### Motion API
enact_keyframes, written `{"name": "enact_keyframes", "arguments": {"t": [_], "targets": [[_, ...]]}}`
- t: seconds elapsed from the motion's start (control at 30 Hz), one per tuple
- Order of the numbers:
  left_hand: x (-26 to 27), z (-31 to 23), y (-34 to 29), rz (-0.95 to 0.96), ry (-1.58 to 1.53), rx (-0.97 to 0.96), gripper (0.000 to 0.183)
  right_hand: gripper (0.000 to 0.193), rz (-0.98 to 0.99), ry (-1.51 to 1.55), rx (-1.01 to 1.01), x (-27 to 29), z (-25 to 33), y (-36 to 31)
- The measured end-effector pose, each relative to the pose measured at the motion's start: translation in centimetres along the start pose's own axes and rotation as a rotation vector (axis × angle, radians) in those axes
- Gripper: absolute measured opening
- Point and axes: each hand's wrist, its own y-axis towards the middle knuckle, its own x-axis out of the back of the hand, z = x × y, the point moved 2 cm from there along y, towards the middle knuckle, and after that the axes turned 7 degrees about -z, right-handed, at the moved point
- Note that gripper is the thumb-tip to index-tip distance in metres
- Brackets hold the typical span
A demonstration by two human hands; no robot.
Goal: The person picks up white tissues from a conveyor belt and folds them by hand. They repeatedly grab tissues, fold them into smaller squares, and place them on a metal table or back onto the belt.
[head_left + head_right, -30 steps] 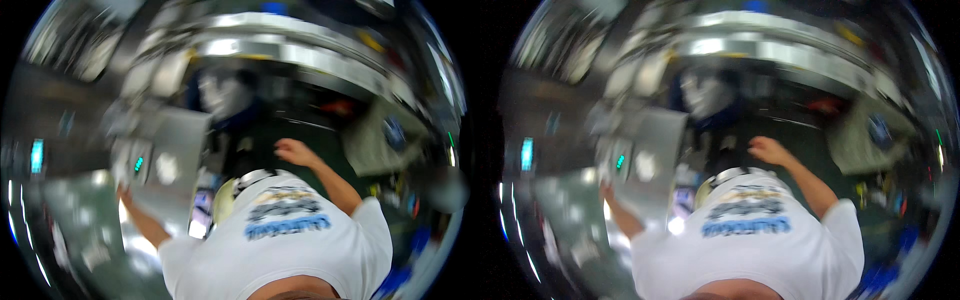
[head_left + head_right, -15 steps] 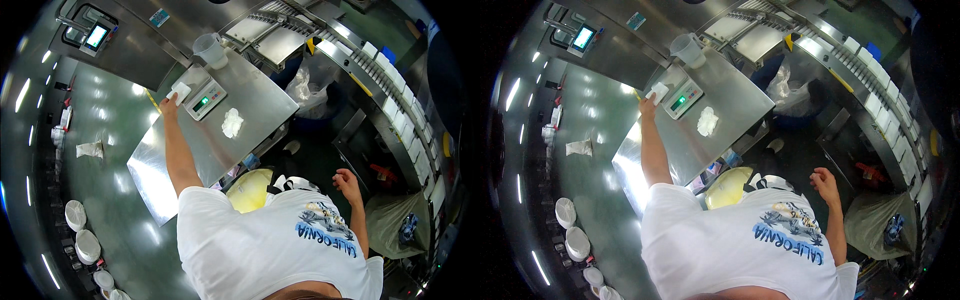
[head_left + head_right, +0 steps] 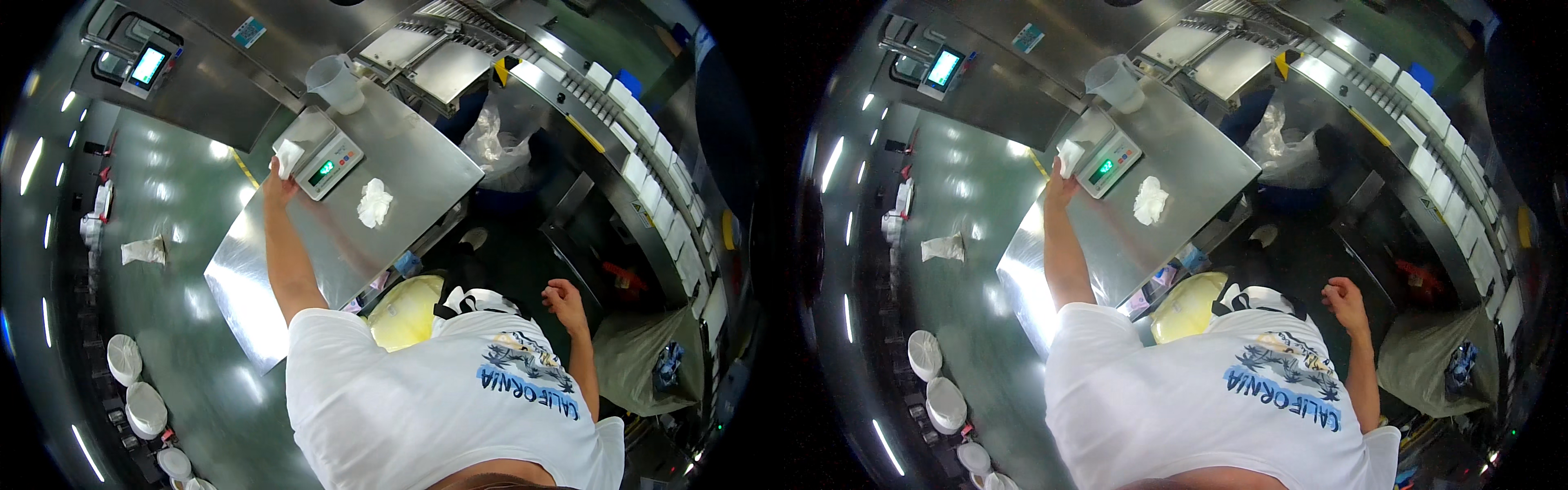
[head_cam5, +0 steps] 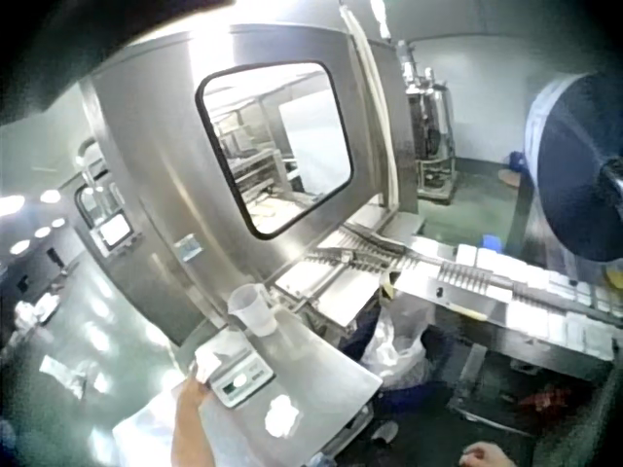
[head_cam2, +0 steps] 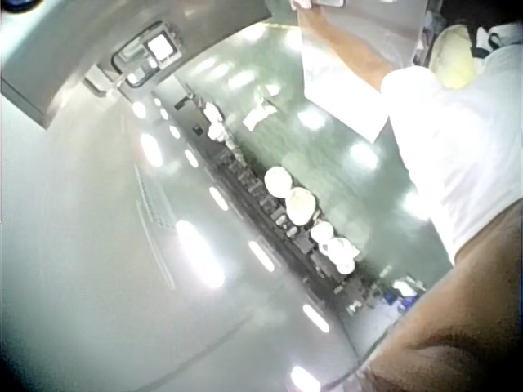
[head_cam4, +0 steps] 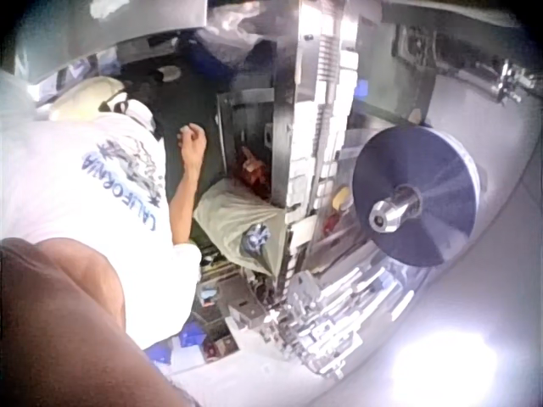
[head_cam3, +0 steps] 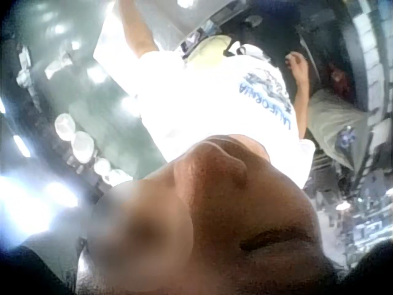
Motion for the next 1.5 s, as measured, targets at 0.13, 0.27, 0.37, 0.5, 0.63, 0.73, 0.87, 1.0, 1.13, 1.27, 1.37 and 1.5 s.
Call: {"name": "enact_keyframes", "arguments": {"t": [0.13,0.27,0.37,0.5,0.63,0.73,0.87,1.0,1.13,1.27,1.37,1.5], "targets": [[-0.6,0.5,0.1,0.063,-0.087,0.081,0.057,0.030,0.008,-0.024,-0.015,-0.2,-0.9,0.3],[0.4,-0.1,-0.2,0.036,-0.061,0.075,0.057,0.030,0.016,-0.017,-0.016,-0.5,-1.5,0.4],[-0.2,0.4,0.1,0.059,-0.006,0.100,0.056,0.031,-0.006,-0.025,-0.035,-0.7,-1.5,-0.4],[-0.2,0.3,2.1,-0.097,0.014,0.136,0.055,0.031,0.009,0.031,-0.003,-1.3,-1.9,-0.6],[1.4,-2.3,3.2,0.291,-0.066,0.076,0.054,0.027,0.022,-0.074,0.082,-0.7,-3.5,0.9],[0.8,-2.8,0.0,-0.040,0.615,-0.384,0.048,0.028,-0.071,-0.042,0.260,0.0,-3.6,0.7],[-7.5,-3.4,-5.4,-0.292,1.094,-0.863,0.053,0.033,-0.183,0.195,0.141,0.7,-0.4,-0.1],[-24.4,6.6,-20.5,0.660,0.639,-0.450,0.037,0.065,-0.142,0.611,0.119,-0.8,1.9,2.4],[-34.4,17.1,-39.0,1.041,0.524,-0.024,0.035,0.084,0.265,1.118,0.186,-1.4,6.2,1.5],[-38.0,21.1,-47.1,1.208,0.538,0.055,0.032,0.076,0.382,1.272,0.333,1.9,7.8,-5.4],[-39.8,22.3,-48.8,1.230,0.611,-0.138,0.028,0.065,0.149,1.165,0.364,4.2,6.3,-7.9],[-41.8,23.0,-51.9,1.276,0.611,-0.142,0.023,0.022,-0.418,0.524,0.508,6.9,6.2,-9.3]]}}
